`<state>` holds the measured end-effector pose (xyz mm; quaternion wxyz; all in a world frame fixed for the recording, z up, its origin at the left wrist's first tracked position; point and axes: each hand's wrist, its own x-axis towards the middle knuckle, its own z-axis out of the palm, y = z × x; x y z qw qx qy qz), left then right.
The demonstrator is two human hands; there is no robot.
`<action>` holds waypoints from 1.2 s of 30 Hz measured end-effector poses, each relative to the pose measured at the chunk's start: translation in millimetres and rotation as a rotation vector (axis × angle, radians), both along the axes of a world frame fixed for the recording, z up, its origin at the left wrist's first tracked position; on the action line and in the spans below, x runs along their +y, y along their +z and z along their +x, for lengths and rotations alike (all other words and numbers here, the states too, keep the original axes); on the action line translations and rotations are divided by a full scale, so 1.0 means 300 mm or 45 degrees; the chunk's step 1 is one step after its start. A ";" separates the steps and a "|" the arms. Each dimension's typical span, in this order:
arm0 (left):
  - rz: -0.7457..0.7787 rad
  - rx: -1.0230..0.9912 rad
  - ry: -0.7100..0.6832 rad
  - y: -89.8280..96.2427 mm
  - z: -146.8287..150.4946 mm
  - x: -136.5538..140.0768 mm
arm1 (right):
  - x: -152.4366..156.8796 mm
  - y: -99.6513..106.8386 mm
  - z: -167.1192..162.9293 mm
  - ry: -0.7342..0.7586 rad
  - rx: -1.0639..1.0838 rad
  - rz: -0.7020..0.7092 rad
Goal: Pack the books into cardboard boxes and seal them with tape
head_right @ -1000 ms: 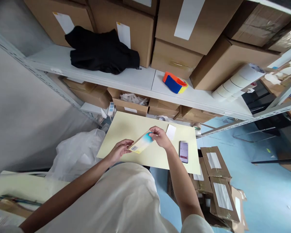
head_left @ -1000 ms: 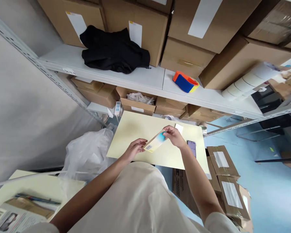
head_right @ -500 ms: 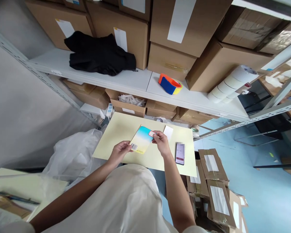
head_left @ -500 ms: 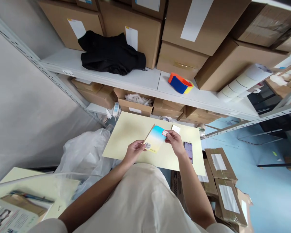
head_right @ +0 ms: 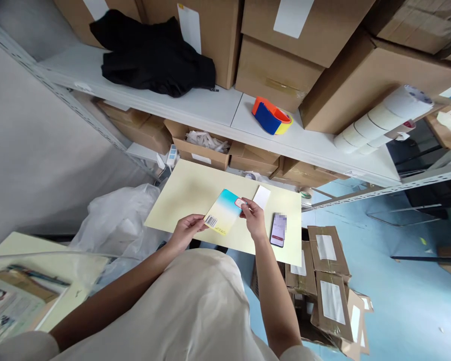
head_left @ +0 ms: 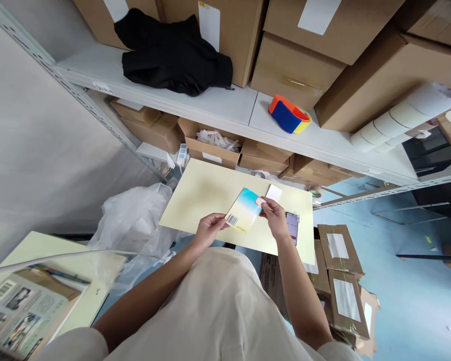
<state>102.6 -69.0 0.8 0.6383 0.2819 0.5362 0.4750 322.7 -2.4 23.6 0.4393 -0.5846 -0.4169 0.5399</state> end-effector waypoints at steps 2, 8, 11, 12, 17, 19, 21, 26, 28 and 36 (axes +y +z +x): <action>0.009 0.012 -0.006 0.002 -0.002 -0.006 | -0.005 -0.008 0.001 -0.001 -0.010 0.005; -0.004 -0.027 0.074 -0.010 -0.008 -0.018 | -0.018 -0.006 0.004 0.044 0.021 0.166; -0.039 -0.151 0.079 0.002 -0.018 -0.001 | 0.003 0.075 -0.002 0.206 -0.102 0.436; -0.051 -0.186 0.029 0.012 -0.024 0.011 | 0.016 0.116 -0.006 0.280 -0.166 0.542; 0.028 -0.054 -0.225 0.096 -0.070 0.089 | 0.093 0.309 -0.030 0.601 -0.337 0.704; 0.158 -0.012 -0.172 0.133 -0.092 0.110 | 0.117 0.339 -0.039 0.629 -0.353 0.648; 0.316 0.043 -0.139 0.164 -0.109 0.119 | 0.132 0.344 -0.049 0.589 -0.386 0.628; 0.553 0.319 -0.183 0.209 -0.114 0.115 | 0.129 0.335 -0.108 0.566 -0.371 0.599; 0.567 0.349 -0.221 0.216 -0.115 0.114 | 0.119 0.337 -0.145 0.579 -0.362 0.573; 0.492 0.370 -0.173 0.179 -0.180 0.124 | 0.089 0.291 -0.189 0.310 -0.230 0.497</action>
